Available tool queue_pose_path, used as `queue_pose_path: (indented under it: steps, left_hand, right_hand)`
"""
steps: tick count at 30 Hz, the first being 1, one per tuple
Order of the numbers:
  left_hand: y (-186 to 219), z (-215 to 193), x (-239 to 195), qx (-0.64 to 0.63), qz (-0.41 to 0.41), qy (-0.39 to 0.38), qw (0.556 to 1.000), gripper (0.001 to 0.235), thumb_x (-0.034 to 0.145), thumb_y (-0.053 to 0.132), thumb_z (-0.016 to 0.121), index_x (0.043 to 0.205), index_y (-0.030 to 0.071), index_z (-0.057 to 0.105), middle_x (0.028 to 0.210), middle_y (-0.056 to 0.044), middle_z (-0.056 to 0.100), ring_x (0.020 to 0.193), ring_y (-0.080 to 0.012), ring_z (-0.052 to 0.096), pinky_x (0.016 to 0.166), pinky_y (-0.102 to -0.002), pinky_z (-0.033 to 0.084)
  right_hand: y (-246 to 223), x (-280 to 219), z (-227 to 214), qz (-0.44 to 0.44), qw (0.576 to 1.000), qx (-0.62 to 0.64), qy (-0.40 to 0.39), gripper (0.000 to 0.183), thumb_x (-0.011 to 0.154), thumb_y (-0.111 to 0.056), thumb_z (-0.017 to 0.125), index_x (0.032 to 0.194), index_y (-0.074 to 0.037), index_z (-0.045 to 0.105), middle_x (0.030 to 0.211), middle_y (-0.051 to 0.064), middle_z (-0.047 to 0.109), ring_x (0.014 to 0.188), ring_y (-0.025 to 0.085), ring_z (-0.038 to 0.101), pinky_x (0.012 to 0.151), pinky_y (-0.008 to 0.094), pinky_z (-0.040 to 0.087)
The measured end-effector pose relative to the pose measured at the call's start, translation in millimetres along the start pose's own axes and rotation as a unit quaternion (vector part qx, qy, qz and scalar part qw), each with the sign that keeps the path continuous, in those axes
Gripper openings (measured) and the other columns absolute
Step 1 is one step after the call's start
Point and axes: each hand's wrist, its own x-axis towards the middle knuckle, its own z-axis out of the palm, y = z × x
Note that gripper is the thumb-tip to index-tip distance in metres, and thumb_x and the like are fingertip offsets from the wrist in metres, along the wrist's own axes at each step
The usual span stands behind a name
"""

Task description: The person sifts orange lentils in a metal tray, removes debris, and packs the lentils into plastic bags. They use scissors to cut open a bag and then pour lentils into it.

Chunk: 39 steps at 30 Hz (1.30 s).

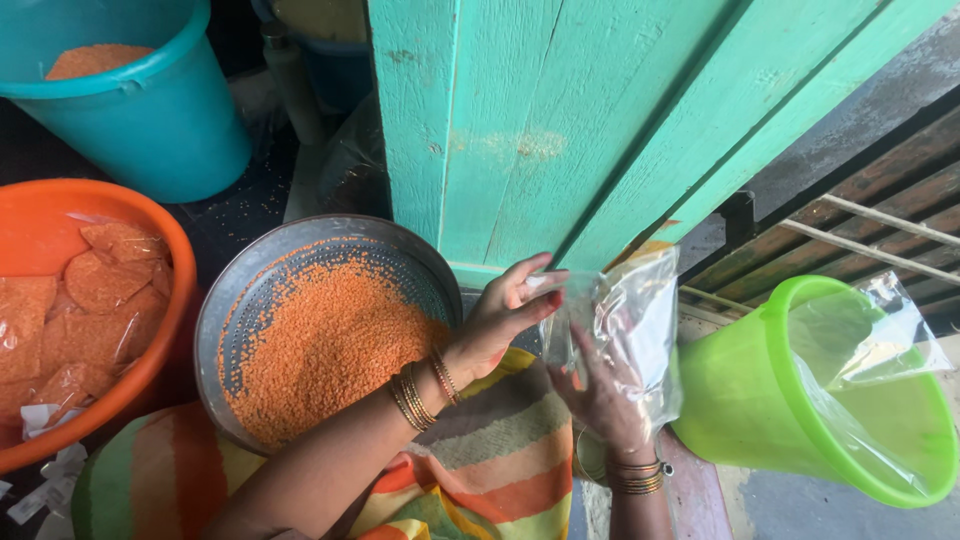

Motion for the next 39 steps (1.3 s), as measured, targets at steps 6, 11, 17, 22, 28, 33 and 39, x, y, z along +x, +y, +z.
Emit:
queue_pose_path:
  steps: [6, 11, 17, 22, 28, 33, 39]
  left_hand:
    - [-27, 27, 0, -0.032, -0.106, 0.089, 0.99, 0.058, 0.108, 0.041, 0.067, 0.128, -0.013, 0.067, 0.108, -0.021, 0.069, 0.092, -0.0274, 0.06, 0.075, -0.034, 0.052]
    - [-38, 43, -9, -0.075, -0.045, 0.035, 0.996, 0.048, 0.107, 0.04, 0.056, 0.126, -0.002, 0.067, 0.122, -0.013, 0.073, 0.11, -0.0201, 0.065, 0.095, -0.037, 0.052]
    - [-26, 46, 11, -0.062, -0.038, 0.019, 0.997, 0.061, 0.105, 0.05, 0.046, 0.145, 0.004, 0.054, 0.139, -0.007, 0.063, 0.123, -0.0148, 0.061, 0.108, -0.034, 0.048]
    - [-24, 44, 7, 0.004, -0.083, 0.006, 0.997, 0.067, 0.107, 0.053, 0.046, 0.145, 0.0, 0.06, 0.129, -0.021, 0.062, 0.114, -0.0223, 0.061, 0.098, -0.04, 0.05]
    - [-21, 42, 4, -0.021, -0.06, -0.038, 0.997, 0.065, 0.102, 0.058, 0.044, 0.146, 0.011, 0.054, 0.145, -0.01, 0.06, 0.134, -0.0173, 0.056, 0.11, -0.036, 0.048]
    - [-36, 24, 14, -0.007, -0.101, 0.024, 0.995, 0.056, 0.102, 0.049, 0.046, 0.137, 0.009, 0.06, 0.145, -0.006, 0.062, 0.133, -0.0198, 0.058, 0.112, -0.044, 0.045]
    - [-35, -30, 27, 0.0, -0.094, 0.197, 0.976, 0.045, 0.101, 0.044, 0.046, 0.124, 0.012, 0.066, 0.13, -0.012, 0.072, 0.121, -0.0221, 0.068, 0.111, -0.049, 0.046]
  right_hand:
    - [-1, -9, 32, -0.086, 0.996, -0.033, 0.013, 0.056, 0.086, -0.017, 0.072, 0.139, -0.005, 0.059, 0.147, 0.012, 0.055, 0.131, 0.038, 0.059, 0.107, 0.051, 0.045]
    - [21, 16, 6, 0.095, 0.923, 0.285, 0.239, 0.047, 0.104, -0.009, 0.061, 0.147, -0.003, 0.043, 0.135, 0.009, 0.058, 0.117, 0.021, 0.061, 0.098, 0.033, 0.053]
    - [-5, 16, 30, 0.135, 0.84, 0.51, 0.128, 0.051, 0.092, -0.009, 0.071, 0.14, 0.004, 0.058, 0.103, 0.009, 0.066, 0.083, 0.019, 0.06, 0.068, 0.029, 0.051]
    - [64, 19, 12, -0.013, 0.981, 0.046, 0.19, 0.062, 0.094, -0.026, 0.074, 0.139, 0.01, 0.051, 0.117, 0.02, 0.069, 0.091, 0.023, 0.07, 0.077, 0.034, 0.062]
    - [93, -16, 53, -0.014, 0.995, 0.086, 0.055, 0.077, 0.089, -0.04, 0.064, 0.146, 0.008, 0.044, 0.136, 0.028, 0.058, 0.117, 0.036, 0.057, 0.095, 0.049, 0.049]
    - [140, 3, 53, 0.015, 0.972, -0.232, 0.024, 0.087, 0.079, -0.042, 0.067, 0.147, 0.005, 0.04, 0.152, 0.028, 0.046, 0.141, 0.038, 0.042, 0.109, 0.054, 0.036]
    - [144, -31, 59, 0.099, 0.994, 0.007, 0.037, 0.064, 0.087, -0.028, 0.071, 0.144, -0.006, 0.052, 0.145, 0.016, 0.058, 0.133, 0.03, 0.054, 0.11, 0.05, 0.046]
